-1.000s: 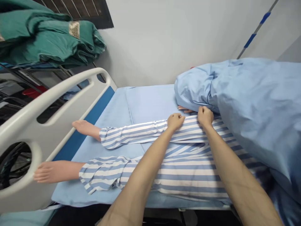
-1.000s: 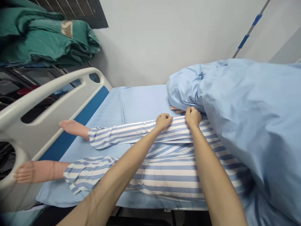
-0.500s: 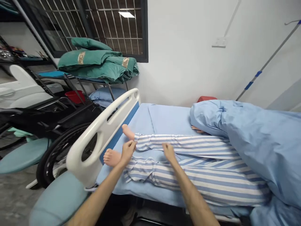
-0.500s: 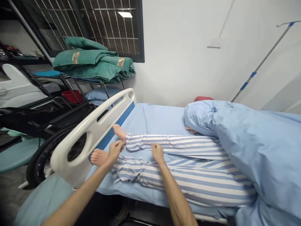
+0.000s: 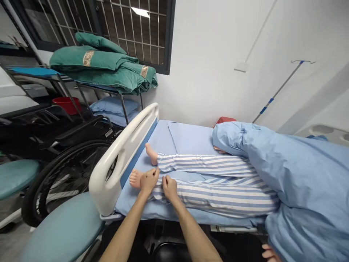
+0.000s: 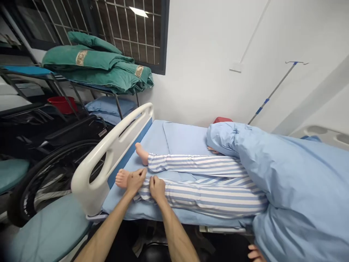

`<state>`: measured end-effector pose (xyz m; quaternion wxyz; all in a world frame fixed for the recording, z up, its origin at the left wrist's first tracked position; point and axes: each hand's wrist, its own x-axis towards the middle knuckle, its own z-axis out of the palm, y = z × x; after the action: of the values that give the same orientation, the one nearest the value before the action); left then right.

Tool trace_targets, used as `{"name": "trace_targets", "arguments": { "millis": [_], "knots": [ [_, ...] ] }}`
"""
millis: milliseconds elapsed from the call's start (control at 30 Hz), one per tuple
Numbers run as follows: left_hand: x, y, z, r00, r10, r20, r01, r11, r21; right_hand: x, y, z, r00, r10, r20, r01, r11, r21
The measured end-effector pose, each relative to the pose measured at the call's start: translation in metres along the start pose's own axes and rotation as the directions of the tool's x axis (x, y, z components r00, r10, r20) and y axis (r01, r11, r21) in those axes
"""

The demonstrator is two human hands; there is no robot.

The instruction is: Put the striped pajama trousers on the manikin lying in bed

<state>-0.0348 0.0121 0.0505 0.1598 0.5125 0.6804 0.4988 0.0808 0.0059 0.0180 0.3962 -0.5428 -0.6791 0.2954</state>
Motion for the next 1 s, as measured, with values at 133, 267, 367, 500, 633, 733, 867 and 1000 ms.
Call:
{"name": "trace_targets", "arguments": {
  "millis": [133, 267, 367, 500, 633, 733, 867, 1000],
  "knots": [
    [-0.019, 0.004, 0.031, 0.990, -0.141, 0.030, 0.143, 0.940, -0.309, 0.007, 0.013, 0.001, 0.993, 0.103, -0.051, -0.097, 0.990, 0.104],
    [-0.040, 0.005, 0.065, 0.957, -0.284, 0.064, 0.289, 0.899, -0.329, 0.010, 0.014, -0.037, 0.989, 0.066, -0.132, -0.037, 0.977, 0.208],
    [-0.047, 0.015, 0.077, 0.960, -0.276, 0.044, 0.275, 0.909, -0.312, -0.003, 0.028, -0.066, 0.985, 0.043, -0.167, -0.017, 0.988, 0.153],
    [-0.056, 0.036, 0.089, 0.973, -0.181, 0.142, 0.215, 0.934, -0.286, -0.012, 0.045, -0.083, 0.989, 0.120, -0.086, -0.107, 0.985, 0.135],
    [-0.065, 0.045, 0.099, 0.964, -0.132, 0.230, 0.136, 0.991, -0.001, -0.009, 0.053, -0.105, 0.995, 0.096, 0.003, -0.095, 0.976, 0.198],
    [-0.066, 0.049, 0.101, 0.971, -0.099, 0.216, 0.099, 0.995, 0.012, -0.014, 0.063, -0.127, 0.991, 0.099, -0.087, -0.086, 0.986, 0.142],
    [-0.073, 0.061, 0.115, 0.970, -0.053, 0.238, 0.063, 0.997, -0.033, -0.024, 0.065, -0.147, 0.980, 0.137, -0.147, -0.112, 0.980, 0.165],
    [-0.086, 0.076, 0.137, 0.981, -0.038, 0.191, 0.008, 0.988, 0.154, -0.029, 0.064, -0.166, 0.977, 0.099, -0.189, -0.067, 0.983, 0.170]
  ]
}}
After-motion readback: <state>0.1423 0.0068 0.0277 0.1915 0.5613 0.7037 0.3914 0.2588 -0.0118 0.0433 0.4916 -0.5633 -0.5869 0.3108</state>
